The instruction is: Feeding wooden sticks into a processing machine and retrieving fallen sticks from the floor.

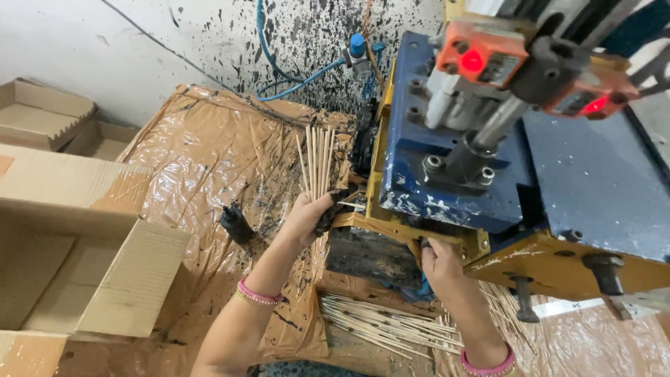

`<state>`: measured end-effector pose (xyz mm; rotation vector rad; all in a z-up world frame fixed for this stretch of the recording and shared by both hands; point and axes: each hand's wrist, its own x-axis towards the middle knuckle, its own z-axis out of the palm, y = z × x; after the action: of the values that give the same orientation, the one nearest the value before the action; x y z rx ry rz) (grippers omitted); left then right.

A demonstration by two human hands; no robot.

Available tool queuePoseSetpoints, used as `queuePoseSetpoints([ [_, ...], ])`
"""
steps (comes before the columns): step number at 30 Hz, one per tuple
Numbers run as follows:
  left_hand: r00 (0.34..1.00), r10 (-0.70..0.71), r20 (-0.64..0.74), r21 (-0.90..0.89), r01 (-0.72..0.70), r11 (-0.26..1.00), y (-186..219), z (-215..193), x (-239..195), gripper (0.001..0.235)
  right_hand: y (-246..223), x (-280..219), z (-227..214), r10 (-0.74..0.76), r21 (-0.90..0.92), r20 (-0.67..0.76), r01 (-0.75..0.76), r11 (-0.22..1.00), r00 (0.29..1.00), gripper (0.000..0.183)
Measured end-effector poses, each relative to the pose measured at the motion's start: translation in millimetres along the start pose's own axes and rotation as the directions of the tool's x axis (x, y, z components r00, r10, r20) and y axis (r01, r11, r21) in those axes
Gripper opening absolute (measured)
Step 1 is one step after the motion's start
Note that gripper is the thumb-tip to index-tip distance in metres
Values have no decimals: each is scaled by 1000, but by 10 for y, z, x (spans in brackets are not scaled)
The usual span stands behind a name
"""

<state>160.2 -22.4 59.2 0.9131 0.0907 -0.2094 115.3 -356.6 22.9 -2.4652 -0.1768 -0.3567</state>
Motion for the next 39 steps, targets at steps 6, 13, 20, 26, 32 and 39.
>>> queuePoseSetpoints([
  [6, 977, 92, -192, 300, -30, 953, 80, 70, -314, 5, 94, 106, 110, -171, 143, -50, 176, 974, 984, 33],
  [13, 894, 289, -343, 469, -103, 877, -363, -447, -1298, 14, -114, -1036, -1022, -170, -149, -447, 114, 982, 878, 20],
  [20, 882, 428, 196, 575, -457, 679, -794, -264, -1617, 13, -411, -1377, -796, 80, 187, -228, -37, 982, 970, 47],
  [26, 977, -16, 211, 787, -161, 595, -249, -31, -1393, 13, -431, -928, -446, 16, 756, 158, -131, 642, 987, 32],
  [32, 989, 143, 38, 570, -139, 810, 256, -276, -551, 14, -1023, -58, -628, -381, 419, 19, 339, 842, 924, 33],
  [39, 999, 52, 7, 163, -52, 985, -83, -96, 151, 15, -884, 227, -478, -589, -187, -119, 564, 804, 799, 40],
])
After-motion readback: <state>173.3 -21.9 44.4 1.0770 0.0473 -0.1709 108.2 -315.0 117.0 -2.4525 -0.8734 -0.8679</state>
